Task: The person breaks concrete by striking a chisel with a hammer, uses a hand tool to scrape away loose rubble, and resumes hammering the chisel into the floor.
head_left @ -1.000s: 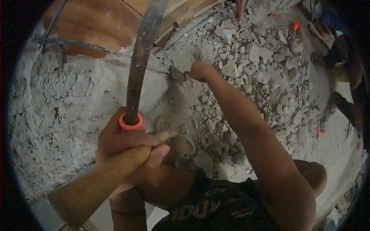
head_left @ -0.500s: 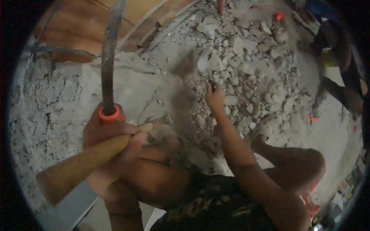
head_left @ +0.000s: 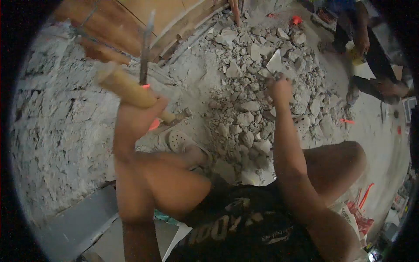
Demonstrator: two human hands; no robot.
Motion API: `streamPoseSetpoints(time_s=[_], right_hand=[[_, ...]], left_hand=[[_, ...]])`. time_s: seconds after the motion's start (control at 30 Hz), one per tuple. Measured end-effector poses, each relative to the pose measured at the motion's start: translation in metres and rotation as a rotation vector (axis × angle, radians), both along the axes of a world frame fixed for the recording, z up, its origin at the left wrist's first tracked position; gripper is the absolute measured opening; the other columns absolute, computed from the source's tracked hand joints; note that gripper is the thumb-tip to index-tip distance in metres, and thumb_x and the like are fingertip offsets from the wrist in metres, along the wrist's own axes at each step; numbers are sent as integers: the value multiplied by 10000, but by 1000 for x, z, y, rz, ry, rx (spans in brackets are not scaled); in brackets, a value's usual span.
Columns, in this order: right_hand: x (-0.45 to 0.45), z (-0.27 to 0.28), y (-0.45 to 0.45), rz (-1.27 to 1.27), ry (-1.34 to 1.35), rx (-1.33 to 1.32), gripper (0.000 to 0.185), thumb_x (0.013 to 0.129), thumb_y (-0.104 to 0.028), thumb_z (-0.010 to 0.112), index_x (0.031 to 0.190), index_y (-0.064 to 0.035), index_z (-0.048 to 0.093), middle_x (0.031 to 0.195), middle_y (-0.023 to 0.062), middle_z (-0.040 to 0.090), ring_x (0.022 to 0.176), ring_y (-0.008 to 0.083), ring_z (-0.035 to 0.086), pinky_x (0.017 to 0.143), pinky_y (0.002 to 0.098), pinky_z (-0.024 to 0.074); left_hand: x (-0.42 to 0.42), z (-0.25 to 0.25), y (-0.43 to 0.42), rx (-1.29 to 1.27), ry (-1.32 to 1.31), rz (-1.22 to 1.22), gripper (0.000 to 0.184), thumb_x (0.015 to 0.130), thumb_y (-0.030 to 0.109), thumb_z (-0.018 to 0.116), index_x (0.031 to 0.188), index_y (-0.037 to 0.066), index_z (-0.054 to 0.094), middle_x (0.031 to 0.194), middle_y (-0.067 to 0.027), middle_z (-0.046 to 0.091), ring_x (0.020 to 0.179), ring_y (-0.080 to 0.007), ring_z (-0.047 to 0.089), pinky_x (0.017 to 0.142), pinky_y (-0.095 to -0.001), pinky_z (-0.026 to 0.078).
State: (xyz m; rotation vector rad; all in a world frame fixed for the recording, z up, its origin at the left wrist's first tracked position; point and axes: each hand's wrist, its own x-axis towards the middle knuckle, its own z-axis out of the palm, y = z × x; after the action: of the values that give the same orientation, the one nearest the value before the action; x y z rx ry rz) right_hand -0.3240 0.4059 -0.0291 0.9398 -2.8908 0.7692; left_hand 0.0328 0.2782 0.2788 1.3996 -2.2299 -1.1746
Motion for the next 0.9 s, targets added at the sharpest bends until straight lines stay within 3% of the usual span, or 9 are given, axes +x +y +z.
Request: streamPoseSetpoints(time_s=[0.1,0.17,0.23,0.37,0.5,0.57,0.67,0.8,0.9], right_hand=[[66,125,-29,276,-824,-384,372,848,-318,650,1016,11,606,835,192,667,682,253,671,634,360,537],[118,201,-26,452,-1227,-220,426,902,-365,563,1078,21,605,866,142,674,601,166,641,480,296,495],[137,200,-13,742,-1287,27,503,924,-460,503,1029,23,591,769,144,664,600,202,650,486,307,503],[142,169,57,673,-1853,-116,545,918,-499,497,1137,-4,559,818,124,672,615,203,650,478,305,515],[164,172,88,505,-1759,118,490,904,-449,549,1115,-8,580,807,116,666,615,196,644,491,301,514],[176,148,91,544,-1696,110,277,888,-228,592,1035,6,599,811,109,633,692,200,638,553,316,513],[187,67,95,356,-1720,-179,162,870,-163,597,912,-9,624,800,106,645,686,199,638,579,320,510],[157,62,99,592,-1389,-25,122,841,-142,603,874,-25,604,714,69,605,658,226,618,556,349,497],[152,3,97,726,-890,101,117,812,-136,588,835,-22,587,717,99,607,638,245,627,546,367,498]], left_hand=[[-10,-22,3,31,-159,19,339,772,272,715,1006,36,648,735,-83,662,552,-153,618,530,-326,502],[-28,-35,21,-36,-327,-15,419,774,335,702,1068,48,616,773,-117,668,620,-203,656,578,-349,518],[-37,-77,30,-468,-306,-287,460,750,392,710,1037,51,596,847,-148,668,749,-256,675,637,-391,526],[-53,-99,72,-216,-570,-400,349,708,233,719,975,56,581,907,-153,645,899,-342,646,726,-453,508],[-41,-134,117,-369,-428,-423,328,715,215,710,984,79,581,919,-155,646,901,-336,649,712,-461,507],[-39,-133,127,-565,-434,-551,307,714,167,689,1006,88,637,939,-182,639,867,-355,640,736,-473,524],[-32,-135,112,-512,-463,-728,293,732,158,676,1016,88,664,1022,-200,619,889,-352,629,744,-459,524],[-29,-73,58,338,-433,-492,575,748,80,641,1311,138,539,820,-60,649,826,-192,631,751,-399,551],[-21,-27,17,385,-168,-611,527,832,177,607,1340,77,507,944,-36,627,855,-122,599,728,-290,555]])
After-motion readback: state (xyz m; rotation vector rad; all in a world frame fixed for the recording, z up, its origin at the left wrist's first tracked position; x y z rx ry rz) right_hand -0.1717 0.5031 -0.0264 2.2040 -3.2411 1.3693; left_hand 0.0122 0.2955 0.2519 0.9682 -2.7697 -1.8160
